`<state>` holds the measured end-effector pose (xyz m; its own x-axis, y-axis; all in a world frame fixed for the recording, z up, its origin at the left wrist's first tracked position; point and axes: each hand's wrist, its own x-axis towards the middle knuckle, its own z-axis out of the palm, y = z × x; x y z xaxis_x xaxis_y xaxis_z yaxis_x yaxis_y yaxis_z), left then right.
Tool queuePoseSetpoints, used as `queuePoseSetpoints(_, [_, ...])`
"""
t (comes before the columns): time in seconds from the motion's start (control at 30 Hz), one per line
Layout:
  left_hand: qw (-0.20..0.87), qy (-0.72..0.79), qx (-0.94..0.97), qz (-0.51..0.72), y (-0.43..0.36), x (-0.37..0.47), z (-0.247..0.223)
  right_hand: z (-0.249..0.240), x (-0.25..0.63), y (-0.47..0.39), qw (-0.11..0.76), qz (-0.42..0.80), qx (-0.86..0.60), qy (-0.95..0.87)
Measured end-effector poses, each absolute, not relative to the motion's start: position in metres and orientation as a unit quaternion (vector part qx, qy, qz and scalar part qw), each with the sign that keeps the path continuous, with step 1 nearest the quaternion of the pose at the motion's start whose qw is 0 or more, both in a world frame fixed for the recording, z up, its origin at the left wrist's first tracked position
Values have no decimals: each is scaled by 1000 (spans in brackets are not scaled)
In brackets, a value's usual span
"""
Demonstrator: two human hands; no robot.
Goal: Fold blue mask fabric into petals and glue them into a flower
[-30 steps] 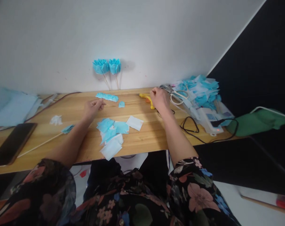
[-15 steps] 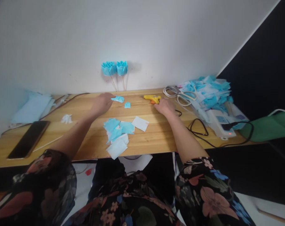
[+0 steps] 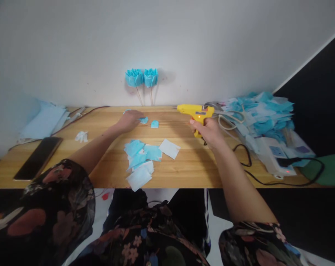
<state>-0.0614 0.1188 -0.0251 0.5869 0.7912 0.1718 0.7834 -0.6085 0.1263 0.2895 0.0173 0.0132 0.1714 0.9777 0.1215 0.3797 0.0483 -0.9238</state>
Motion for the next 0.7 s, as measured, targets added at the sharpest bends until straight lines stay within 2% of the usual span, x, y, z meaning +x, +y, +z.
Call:
queuePoseSetpoints(0.1, [44,449,880,152,105,-80,-18,15,278,14,404,413,-594,-560])
queuePoseSetpoints(0.23, [21,510,831,219,80,-87,-10,18,258,26,416,447,-573,-546])
queuePoseSetpoints(0.4, [26,565,813,137,50,-71,-13,24,233,47,388,470,-550,-571])
queuePoseSetpoints(0.7, [37,565,813,137,41,-68,-23,1,208,69,320,458,-507,-656])
